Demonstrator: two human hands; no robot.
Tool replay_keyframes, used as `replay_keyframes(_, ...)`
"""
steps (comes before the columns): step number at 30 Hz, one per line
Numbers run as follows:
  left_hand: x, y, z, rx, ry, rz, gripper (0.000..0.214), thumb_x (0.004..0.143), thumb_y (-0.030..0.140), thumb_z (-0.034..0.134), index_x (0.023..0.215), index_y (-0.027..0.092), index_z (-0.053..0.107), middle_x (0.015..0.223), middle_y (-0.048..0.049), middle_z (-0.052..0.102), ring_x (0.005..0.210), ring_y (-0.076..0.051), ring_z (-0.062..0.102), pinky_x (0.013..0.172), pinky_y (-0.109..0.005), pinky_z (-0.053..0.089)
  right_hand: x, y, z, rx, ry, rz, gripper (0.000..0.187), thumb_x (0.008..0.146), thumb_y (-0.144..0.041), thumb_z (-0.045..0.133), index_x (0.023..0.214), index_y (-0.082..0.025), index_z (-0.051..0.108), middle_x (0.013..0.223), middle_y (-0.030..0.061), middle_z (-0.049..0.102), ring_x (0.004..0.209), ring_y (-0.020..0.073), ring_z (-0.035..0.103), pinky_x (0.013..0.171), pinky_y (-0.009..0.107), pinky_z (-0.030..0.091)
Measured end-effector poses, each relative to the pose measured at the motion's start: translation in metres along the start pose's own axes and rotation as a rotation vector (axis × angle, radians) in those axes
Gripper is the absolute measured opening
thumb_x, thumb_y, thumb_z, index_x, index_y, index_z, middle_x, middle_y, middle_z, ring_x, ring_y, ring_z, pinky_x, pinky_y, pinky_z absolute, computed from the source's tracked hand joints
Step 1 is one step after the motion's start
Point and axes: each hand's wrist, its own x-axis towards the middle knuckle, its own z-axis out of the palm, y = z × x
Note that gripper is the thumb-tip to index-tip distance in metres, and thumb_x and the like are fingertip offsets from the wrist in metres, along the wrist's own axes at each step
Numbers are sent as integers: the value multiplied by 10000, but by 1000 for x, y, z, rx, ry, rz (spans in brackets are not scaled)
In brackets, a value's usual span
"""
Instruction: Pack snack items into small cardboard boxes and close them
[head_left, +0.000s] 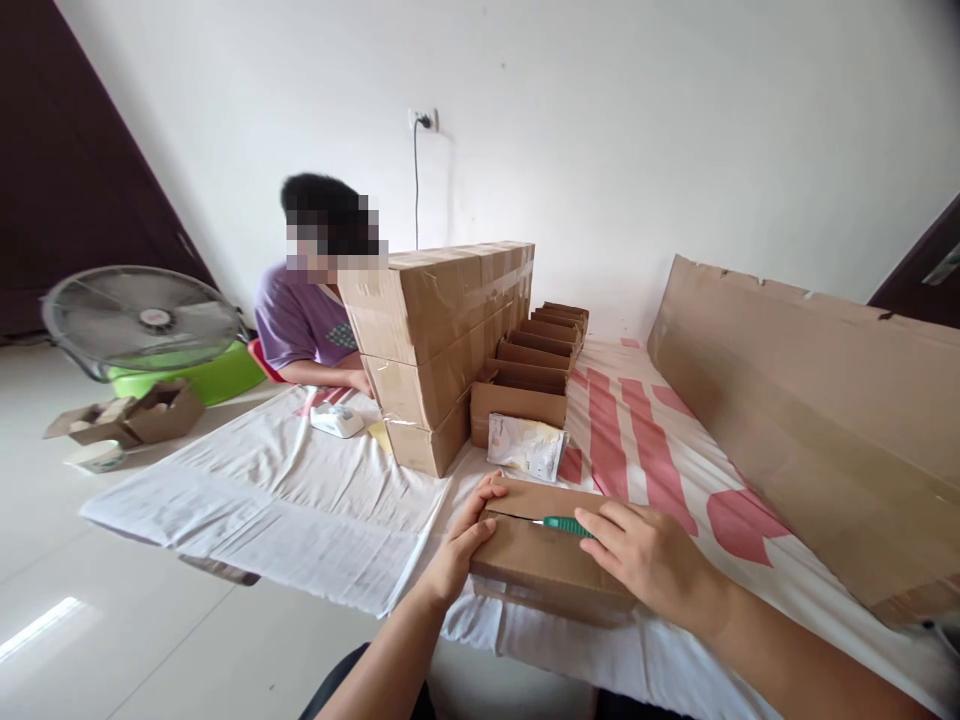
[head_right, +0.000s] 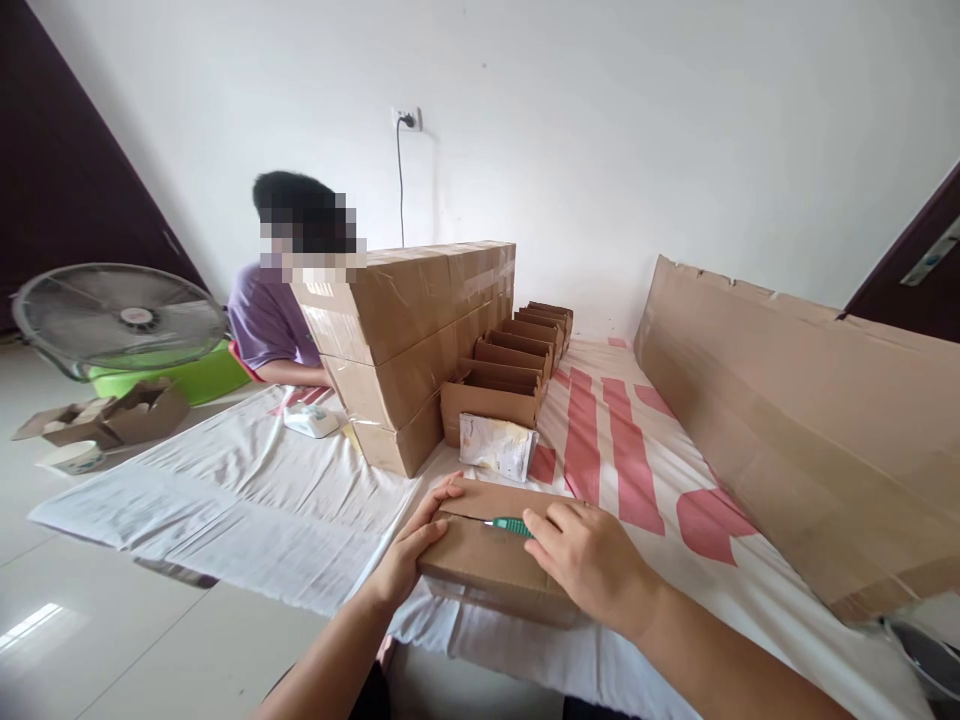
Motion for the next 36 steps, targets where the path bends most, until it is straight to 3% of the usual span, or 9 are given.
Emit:
replay_keyframes(7,0,-6,-1,-20,24,3,377,847,387,550,1208,282,587,1591,-29,317,1500,-324,140,1209,-502,28,-50,25,-31,-117,-13,40,310,1024,-267,383,1115,-174,664,741,24,657,583,148,635,496,287,467)
replay_keyframes(12,0,-5,0,-27,38,1,375,846,383,553,1205,284,596,1577,-29,342,1499,-321,143,1211,-505,26,-59,26,-46,6,108,118,250,995,-258,470,1155,-200,653,884,34,723,697,140,692,608,262,550)
replay_keyframes(15,0,-5,0,-25,42,17,379,846,368,550,1210,270,596,1568,-41,359,1496,-323,151,1212,-508,17,-50,14,-39,45,152,113,267,981,-233,496,1205,-203,638,916,41,720,739,148,696,646,267,563)
replay_keyframes(19,0,-5,0,-7,53,28,388,845,360,546,1215,257,594,1567,-47,363,1503,-313,127,1216,-499,-4,-29,-7,-14,57,107,38,279,974,-211,499,1217,-191,635,869,46,688,686,151,662,614,283,545)
replay_keyframes(24,0,-5,0,-4,53,11,382,847,369,544,1211,262,593,1569,-46,360,1493,-319,173,1213,-500,43,-13,-17,8,-75,144,5,262,923,-139,560,1157,-192,666,750,23,634,623,160,621,570,295,499)
replay_keyframes(36,-1,-6,1,-26,36,9,385,855,384,546,1224,281,587,1584,-28,330,1502,-319,132,1214,-500,8,-47,2,-22,-161,30,145,305,998,-208,409,1162,-204,666,746,28,622,581,155,617,528,293,490)
